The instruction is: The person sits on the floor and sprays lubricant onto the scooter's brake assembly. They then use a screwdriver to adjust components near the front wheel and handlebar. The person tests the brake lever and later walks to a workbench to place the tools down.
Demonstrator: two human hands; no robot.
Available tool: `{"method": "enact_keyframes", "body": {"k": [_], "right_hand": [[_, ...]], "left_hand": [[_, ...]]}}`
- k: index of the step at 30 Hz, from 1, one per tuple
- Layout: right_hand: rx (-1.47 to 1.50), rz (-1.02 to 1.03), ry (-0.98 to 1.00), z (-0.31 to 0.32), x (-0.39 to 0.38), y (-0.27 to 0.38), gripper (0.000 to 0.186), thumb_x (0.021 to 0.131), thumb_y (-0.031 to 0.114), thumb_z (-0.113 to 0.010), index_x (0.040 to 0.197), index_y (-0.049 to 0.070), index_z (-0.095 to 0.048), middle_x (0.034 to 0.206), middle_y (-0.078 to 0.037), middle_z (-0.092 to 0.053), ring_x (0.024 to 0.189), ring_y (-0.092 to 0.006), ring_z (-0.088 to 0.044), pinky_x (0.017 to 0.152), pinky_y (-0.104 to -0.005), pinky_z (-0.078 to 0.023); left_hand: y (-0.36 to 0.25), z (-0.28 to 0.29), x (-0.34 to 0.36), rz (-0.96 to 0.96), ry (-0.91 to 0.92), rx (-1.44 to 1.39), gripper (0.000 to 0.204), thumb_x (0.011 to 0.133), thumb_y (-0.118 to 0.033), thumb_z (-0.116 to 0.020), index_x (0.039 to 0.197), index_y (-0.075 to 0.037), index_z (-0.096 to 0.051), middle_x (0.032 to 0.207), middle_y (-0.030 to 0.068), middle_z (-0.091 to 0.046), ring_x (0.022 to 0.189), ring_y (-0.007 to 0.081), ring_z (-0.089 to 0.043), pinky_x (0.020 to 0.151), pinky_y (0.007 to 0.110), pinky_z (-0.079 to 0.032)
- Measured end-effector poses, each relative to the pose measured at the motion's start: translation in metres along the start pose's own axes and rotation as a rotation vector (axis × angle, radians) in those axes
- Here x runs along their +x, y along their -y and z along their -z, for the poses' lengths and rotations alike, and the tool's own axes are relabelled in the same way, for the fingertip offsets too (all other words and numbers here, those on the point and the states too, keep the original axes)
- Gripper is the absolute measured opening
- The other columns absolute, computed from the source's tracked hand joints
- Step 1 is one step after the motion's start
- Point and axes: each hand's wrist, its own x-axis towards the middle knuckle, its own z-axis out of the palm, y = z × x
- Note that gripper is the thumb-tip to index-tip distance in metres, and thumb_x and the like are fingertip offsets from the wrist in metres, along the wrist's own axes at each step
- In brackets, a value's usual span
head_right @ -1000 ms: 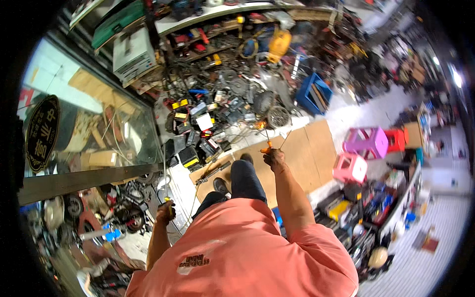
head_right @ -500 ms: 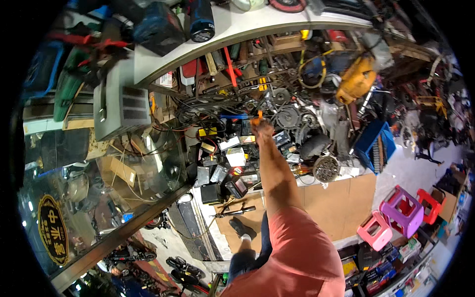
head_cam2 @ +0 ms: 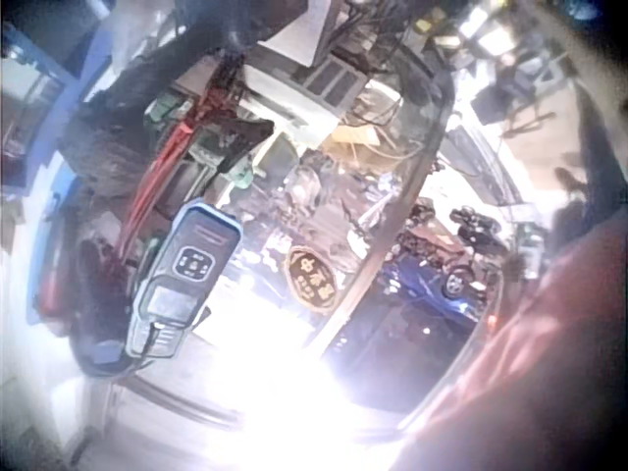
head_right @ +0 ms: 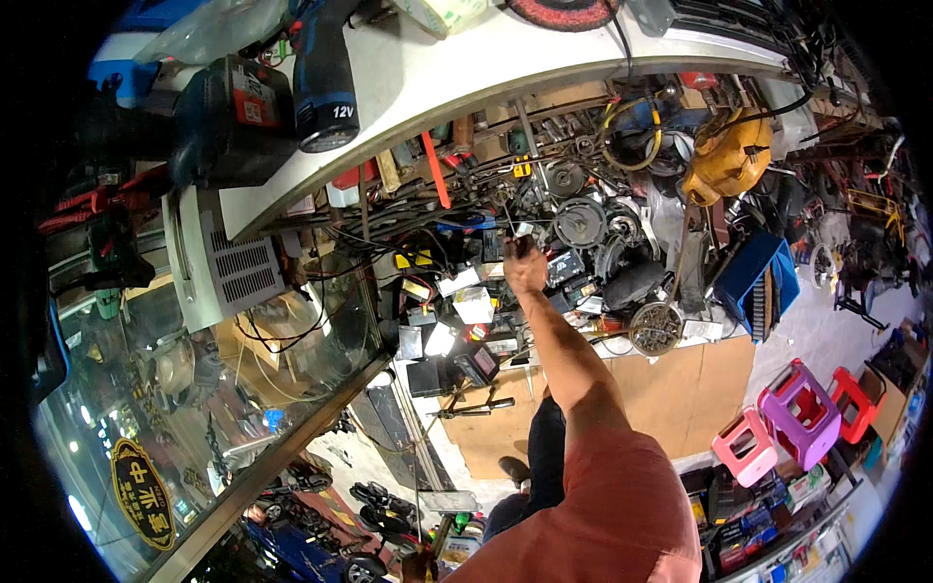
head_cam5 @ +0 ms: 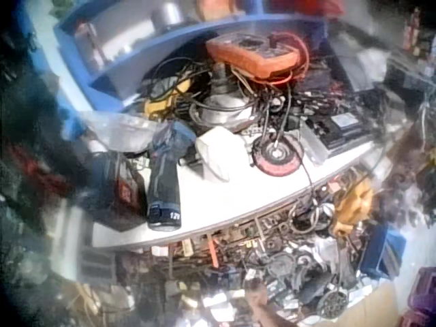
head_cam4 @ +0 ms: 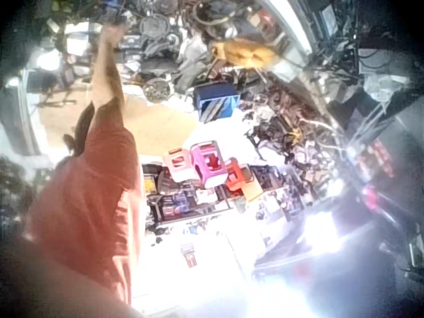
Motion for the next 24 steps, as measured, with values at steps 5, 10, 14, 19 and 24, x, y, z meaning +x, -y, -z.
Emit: {"method": "enact_keyframes", "body": {"k": [5, 10, 14, 19, 24], "right_hand": [[-0.104, 0.091, -0.068, 0.028, 0.068, 0.105, 0.047, 0.096, 0.049, -0.051, 0.109, 0.005, -0.063, 0.097, -0.027, -0.068, 0.094, -0.0482, -0.063, 0.082, -0.0541, -0.05], [-0.828, 0.501, 0.122, 0.012, 0.149, 0.152, 0.058, 0.096, 0.045, -0.047, 0.133, 0.0, -0.055, 0.13, -0.024, -0.059, 0.124, -0.035, -0.054, 0.106, -0.0403, -0.043], [-0.403, 0.357, 0.017, 0.02, 0.113, 0.152, 0.051, 0.092, 0.036, -0.058, 0.13, 0.002, -0.057, 0.13, -0.022, -0.058, 0.121, -0.0353, -0.054, 0.103, -0.0415, -0.043], [-0.057, 0.263, -0.163, 0.06, -0.005, 0.058, 0.038, 0.089, 0.032, -0.067, 0.116, 0.005, -0.065, 0.108, -0.025, -0.065, 0.1, -0.0449, -0.062, 0.083, -0.0482, -0.051], [-0.611, 0.046, 0.051, 0.143, -0.15, -0.165, 0.032, 0.09, 0.037, -0.062, 0.102, 0.008, -0.068, 0.105, -0.023, -0.068, 0.098, -0.0439, -0.063, 0.077, -0.0508, -0.051]], "left_hand": [[-0.045, -0.008, 0.0, -0.108, 0.038, 0.003, 0.021, 0.09, -0.027, -0.066, 0.096, -0.007, -0.071, 0.064, 0.0031, -0.061, 0.058, 0.0124, -0.06, 0.052, 0.032, -0.048], [-0.084, -0.037, 0.014, -0.208, 0.092, -0.03, 0.022, 0.088, -0.024, -0.069, 0.103, -0.007, -0.071, 0.065, 0.0019, -0.061, 0.058, 0.0103, -0.059, 0.053, 0.03, -0.047], [-0.118, -0.061, 0.005, -0.293, 0.13, -0.072, 0.025, 0.089, -0.024, -0.069, 0.106, -0.006, -0.069, 0.064, 0.0032, -0.061, 0.056, 0.0107, -0.058, 0.053, 0.03, -0.047], [-0.145, -0.094, 0.05, -0.5, 0.269, -0.336, 0.021, 0.091, -0.022, -0.065, 0.102, -0.004, -0.064, 0.07, 0.0047, -0.061, 0.058, 0.0122, -0.058, 0.052, 0.028, -0.047], [-0.236, -0.142, 0.171, -0.999, 0.346, -0.253, 0.03, 0.094, -0.023, -0.06, 0.113, 0.0, -0.06, 0.098, 0.0089, -0.064, 0.084, 0.0163, -0.061, 0.073, 0.031, -0.051]]}}
